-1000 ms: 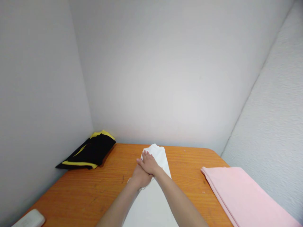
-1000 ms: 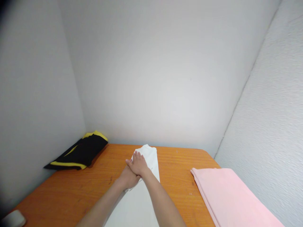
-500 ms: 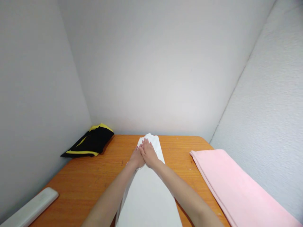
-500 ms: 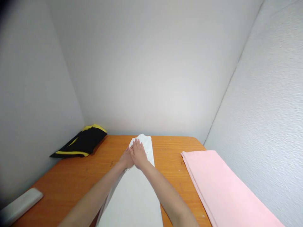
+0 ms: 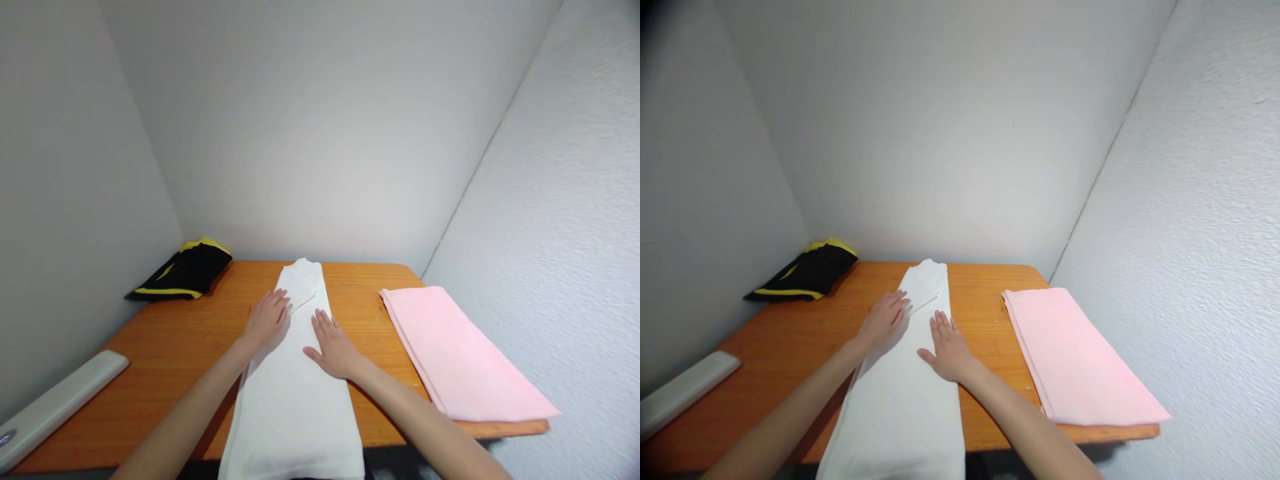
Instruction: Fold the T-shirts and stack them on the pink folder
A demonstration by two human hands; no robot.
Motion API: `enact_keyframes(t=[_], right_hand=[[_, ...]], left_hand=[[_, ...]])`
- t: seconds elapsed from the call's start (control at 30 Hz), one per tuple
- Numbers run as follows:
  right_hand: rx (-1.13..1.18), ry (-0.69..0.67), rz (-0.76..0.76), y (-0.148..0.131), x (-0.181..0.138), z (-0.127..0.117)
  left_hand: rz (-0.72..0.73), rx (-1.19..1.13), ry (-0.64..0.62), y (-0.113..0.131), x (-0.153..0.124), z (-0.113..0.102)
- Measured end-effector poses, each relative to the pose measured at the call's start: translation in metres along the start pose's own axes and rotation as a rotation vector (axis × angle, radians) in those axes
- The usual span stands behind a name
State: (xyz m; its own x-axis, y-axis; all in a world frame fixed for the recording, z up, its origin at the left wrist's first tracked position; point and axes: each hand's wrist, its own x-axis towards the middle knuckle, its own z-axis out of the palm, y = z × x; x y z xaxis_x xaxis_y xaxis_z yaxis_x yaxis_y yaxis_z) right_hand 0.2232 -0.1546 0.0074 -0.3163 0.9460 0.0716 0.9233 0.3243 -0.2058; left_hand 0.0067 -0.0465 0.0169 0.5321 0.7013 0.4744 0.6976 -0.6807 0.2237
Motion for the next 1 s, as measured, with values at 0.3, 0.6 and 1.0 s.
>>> enact_keyframes(t=[0.3,0.6,1.0], right_hand=[[-0.046,0.066,-0.018,0.005,-0.009,0.009],[-0.039,0.058,-0.069,0.007,-0.035,-0.009],[0.01,-0.15,-0.328,-0.018,-0.154,-0.028]], left_hand=[[-0.074,0.15,-0.242,-0.006,-0.056,-0.005],[0.029,0.108,-0.202,0.004,-0.06,-0.029],[0.126,0.094,-0.306,0.044,-0.192,-0.101]])
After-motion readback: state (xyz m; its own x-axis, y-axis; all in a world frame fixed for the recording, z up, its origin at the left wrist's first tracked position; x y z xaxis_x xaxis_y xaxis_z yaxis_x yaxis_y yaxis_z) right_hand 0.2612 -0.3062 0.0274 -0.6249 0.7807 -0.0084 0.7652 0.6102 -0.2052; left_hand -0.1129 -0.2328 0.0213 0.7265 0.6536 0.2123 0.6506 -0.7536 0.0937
